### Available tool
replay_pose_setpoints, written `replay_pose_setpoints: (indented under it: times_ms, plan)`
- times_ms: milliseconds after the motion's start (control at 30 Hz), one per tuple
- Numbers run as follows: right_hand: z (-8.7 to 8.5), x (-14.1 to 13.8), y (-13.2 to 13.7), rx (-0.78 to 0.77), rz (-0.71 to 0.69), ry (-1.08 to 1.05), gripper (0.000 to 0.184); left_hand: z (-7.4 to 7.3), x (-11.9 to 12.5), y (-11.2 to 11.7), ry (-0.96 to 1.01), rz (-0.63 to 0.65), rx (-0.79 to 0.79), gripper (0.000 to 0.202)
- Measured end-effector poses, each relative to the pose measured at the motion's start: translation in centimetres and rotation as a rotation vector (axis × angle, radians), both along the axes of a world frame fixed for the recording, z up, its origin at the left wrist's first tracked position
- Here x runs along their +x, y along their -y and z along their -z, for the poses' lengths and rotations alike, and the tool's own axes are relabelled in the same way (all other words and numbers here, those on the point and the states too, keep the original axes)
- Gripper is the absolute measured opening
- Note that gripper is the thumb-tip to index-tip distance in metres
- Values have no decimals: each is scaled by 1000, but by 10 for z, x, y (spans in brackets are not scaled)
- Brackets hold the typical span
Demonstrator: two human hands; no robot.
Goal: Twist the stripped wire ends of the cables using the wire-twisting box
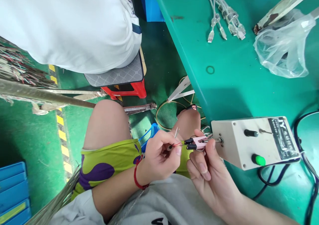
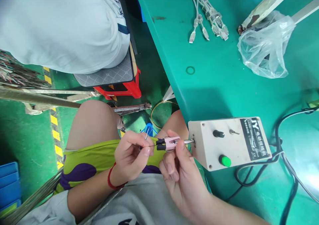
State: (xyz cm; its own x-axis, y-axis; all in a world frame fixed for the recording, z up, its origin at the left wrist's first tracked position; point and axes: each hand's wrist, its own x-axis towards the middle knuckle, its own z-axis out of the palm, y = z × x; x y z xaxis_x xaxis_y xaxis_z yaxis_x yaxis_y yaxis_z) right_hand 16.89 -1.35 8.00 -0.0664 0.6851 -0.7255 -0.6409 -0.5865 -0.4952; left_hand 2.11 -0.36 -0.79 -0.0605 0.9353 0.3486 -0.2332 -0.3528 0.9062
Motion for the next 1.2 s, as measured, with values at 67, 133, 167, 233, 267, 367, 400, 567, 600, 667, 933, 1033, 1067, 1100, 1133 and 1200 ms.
replay_pose_setpoints:
  times_ms: [67,133,167,233,267,367,400,567,600,667,933,1033,1067,1100,1133,1200]
  plan:
    - [0,0,1,1,-1,0,44,0,1,0,-5,-7,2,5]
    - [0,1,1,3,-5,-4,44,0,1,-1,-22,-25,5,4]
    - [0,1,1,2,-9,-8,44,0,2,-1,-32,-34,6,4]
    - [0,1,2,1,-16,-21,43,0,2,-2,-47,-44,4,5]
    - [0,2,2,0,-19,-30,43,0,2,-2,-53,-46,4,5]
    - [1,3,3,-2,-17,-41,42,1,1,-1,-70,-41,11,5]
    - [2,3,3,-2,-16,-38,42,2,1,0,-76,-40,13,6]
    - [1,3,3,11,-31,-28,45,4,0,2,-86,-13,19,12]
    - [0,3,3,16,-37,-36,48,5,0,2,-82,-5,22,12]
    - [-2,3,2,30,-46,-68,52,6,0,2,-74,-3,31,12]
    - [2,4,7,12,-214,-277,21,6,-2,1,-94,-11,27,7]
    - [7,5,8,-21,-216,-289,24,5,-3,0,-73,-7,35,5]
    - [8,5,9,-31,-209,-283,24,5,-2,-1,-54,-2,41,4]
    - [8,5,9,-37,-206,-278,24,4,-2,-2,-34,4,43,4]
    - [8,5,9,-40,-208,-275,24,4,-2,-3,-18,8,40,3]
    - [8,4,9,-38,-218,-279,24,3,-2,-4,-2,2,22,2]
